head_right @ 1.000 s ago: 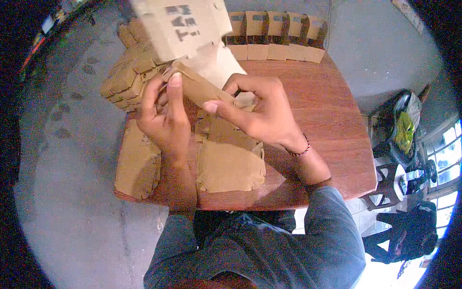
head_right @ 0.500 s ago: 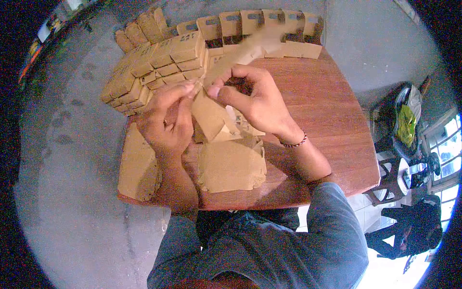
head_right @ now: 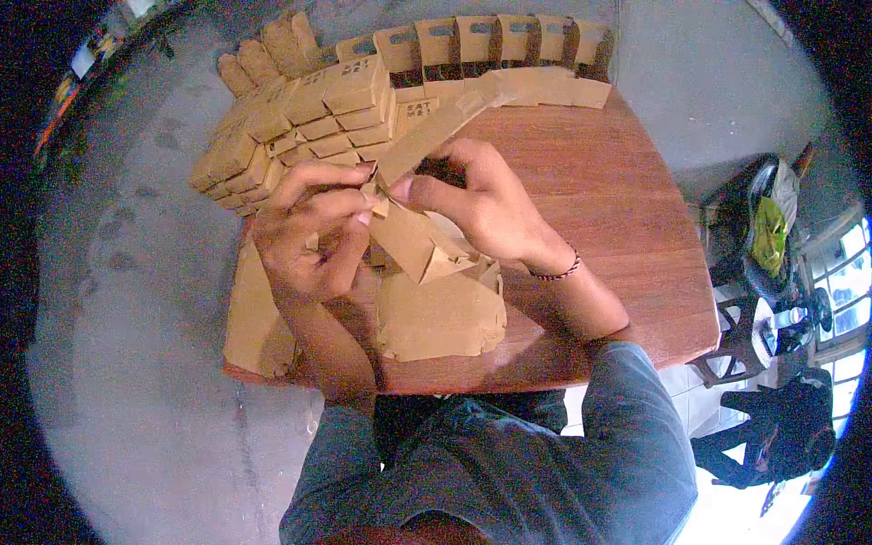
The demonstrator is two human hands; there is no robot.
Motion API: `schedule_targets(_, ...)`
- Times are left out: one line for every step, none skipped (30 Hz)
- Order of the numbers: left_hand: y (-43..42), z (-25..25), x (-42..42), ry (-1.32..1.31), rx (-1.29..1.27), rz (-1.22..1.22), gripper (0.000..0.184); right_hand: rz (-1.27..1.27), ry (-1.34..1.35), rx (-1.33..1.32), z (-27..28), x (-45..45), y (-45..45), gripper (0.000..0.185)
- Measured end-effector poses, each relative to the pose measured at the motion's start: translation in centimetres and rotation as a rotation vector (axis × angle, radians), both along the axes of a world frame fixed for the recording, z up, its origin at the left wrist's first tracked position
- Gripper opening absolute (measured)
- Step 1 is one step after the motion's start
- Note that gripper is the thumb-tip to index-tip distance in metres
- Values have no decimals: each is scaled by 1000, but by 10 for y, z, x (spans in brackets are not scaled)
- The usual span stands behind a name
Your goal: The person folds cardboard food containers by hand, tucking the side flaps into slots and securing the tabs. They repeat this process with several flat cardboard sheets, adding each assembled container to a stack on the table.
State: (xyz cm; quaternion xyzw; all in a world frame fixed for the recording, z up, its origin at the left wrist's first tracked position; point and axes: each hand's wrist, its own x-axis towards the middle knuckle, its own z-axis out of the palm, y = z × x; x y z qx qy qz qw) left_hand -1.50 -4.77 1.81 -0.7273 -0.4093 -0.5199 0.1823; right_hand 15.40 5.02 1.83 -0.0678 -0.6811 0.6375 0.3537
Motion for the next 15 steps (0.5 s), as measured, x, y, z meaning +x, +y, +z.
schedule_targets(-1,-1,0,-2,0,2,17,6,-13,-12,1,0,-1,20)
schedule_targets(-1,-1,0,1,-5,13,17,12,-26,-23,1,0,-1,20)
schedule_targets(-2,-1,1,5,-11,24,17,14,-27,-23,1,1,0,20)
schedule_targets(-3,1,2,5,-11,25,17,10,-34,-28,0,1,2,20)
schedule_targets(-5,5,4,-1,-28,13,16,6,-41,-32,0,2,3,20)
schedule_targets(-6,7,5,-8,-46,1,16,7,-41,-32,0,1,4,20)
schedule_targets(-6,6,4,-8,-45,2,16,-3,-54,-29,0,1,5,19)
schedule_targets(-6,5,3,-52,-86,8,17,-14,-67,-25,0,0,6,18)
schedule_targets(-6,4,2,-95,-128,14,18,-13,-66,-25,-1,-1,6,18)
schedule_targets(-5,4,3,-94,-127,14,18,-22,-39,-53,-3,-2,5,17)
schedule_targets(-5,4,4,-127,-146,35,16,-30,-12,-81,-4,-4,5,16)
schedule_targets(-4,3,4,-160,-165,56,14,-30,-11,-82,-5,-5,5,16)
schedule_targets(-4,3,3,-158,-165,56,14,-63,-18,-69,-6,-6,5,14)
schedule_targets(-3,2,2,-200,-194,32,17,-95,-24,-55,-6,-6,5,13)
schedule_targets(-3,2,1,-242,-222,9,19,-95,-22,-55,-5,-6,4,13)
